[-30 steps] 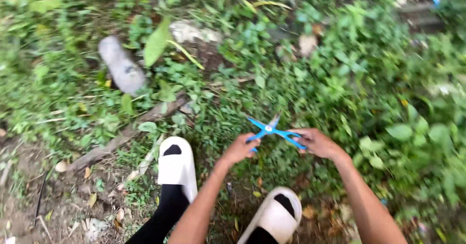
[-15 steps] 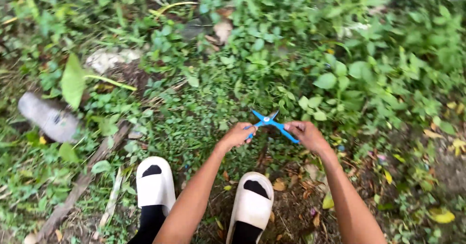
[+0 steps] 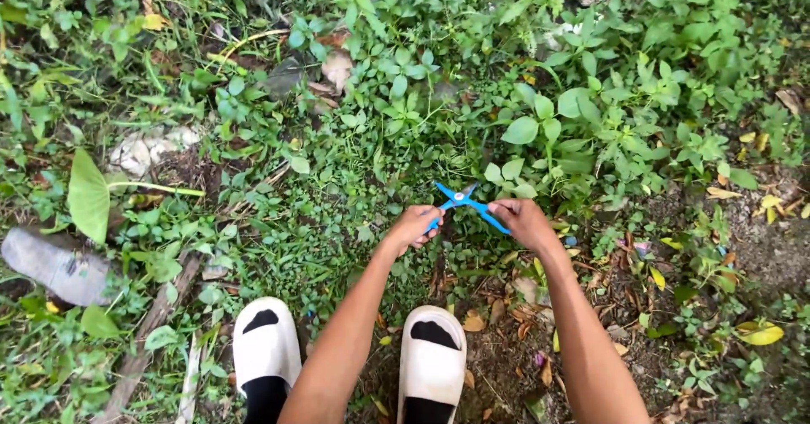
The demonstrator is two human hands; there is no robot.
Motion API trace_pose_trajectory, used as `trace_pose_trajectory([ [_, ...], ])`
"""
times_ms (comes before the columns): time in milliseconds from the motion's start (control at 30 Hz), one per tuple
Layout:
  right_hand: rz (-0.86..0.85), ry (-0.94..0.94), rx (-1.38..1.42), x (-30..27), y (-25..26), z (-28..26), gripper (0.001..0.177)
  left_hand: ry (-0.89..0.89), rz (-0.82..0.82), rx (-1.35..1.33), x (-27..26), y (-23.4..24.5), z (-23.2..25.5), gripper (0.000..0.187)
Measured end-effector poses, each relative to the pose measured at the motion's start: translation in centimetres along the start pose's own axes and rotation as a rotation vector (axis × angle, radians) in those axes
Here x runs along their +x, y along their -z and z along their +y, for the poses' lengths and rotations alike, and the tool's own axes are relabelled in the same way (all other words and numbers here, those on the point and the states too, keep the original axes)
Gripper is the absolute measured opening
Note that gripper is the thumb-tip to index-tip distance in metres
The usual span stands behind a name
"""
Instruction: Trimming small plants and weeds on the ground using blue-handled scissors.
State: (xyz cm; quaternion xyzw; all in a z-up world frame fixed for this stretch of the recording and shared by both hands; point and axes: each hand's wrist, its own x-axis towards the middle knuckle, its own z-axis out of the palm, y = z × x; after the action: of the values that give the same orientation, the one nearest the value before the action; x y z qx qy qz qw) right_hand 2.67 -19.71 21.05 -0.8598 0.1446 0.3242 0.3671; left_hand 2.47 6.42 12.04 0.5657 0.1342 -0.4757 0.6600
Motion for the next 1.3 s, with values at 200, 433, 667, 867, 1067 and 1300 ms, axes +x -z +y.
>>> trace_pose_trajectory([
  [200,0.275,0.05,-0.273,-1.0,-9.4,0.6,0.025,-0.516,0.695,0.383,11.0,-6.3,-10.9,0.038],
  [433,0.287,0.054,0.027,-5.3,-7.9,-0.2,0.033,-0.222,0.405,0.144,0.9,-8.4,-2.8,0.028],
  [667,0.047,0.261,0.113,-7.4,2.3,5.0,0.039,-0.245,-0.138,0.238,0.7,-3.8,-0.9,0.029],
  [867,-0.154,0.046,0.18,-8.1,4.2,6.7,0.041,-0.002,-0.199,0.397,-1.1,-5.4,3.5,0.031],
  [1067,-0.065,0.039,0.066,-6.9,4.6,8.2,0.037,0.066,-0.187,0.474,0.7,-6.3,3.9,0.034],
  [1300,0.634,0.105,0.086,-6.5,-4.0,0.5,0.037,-0.566,0.635,0.105,5.4,-15.1,-2.8,0.022],
])
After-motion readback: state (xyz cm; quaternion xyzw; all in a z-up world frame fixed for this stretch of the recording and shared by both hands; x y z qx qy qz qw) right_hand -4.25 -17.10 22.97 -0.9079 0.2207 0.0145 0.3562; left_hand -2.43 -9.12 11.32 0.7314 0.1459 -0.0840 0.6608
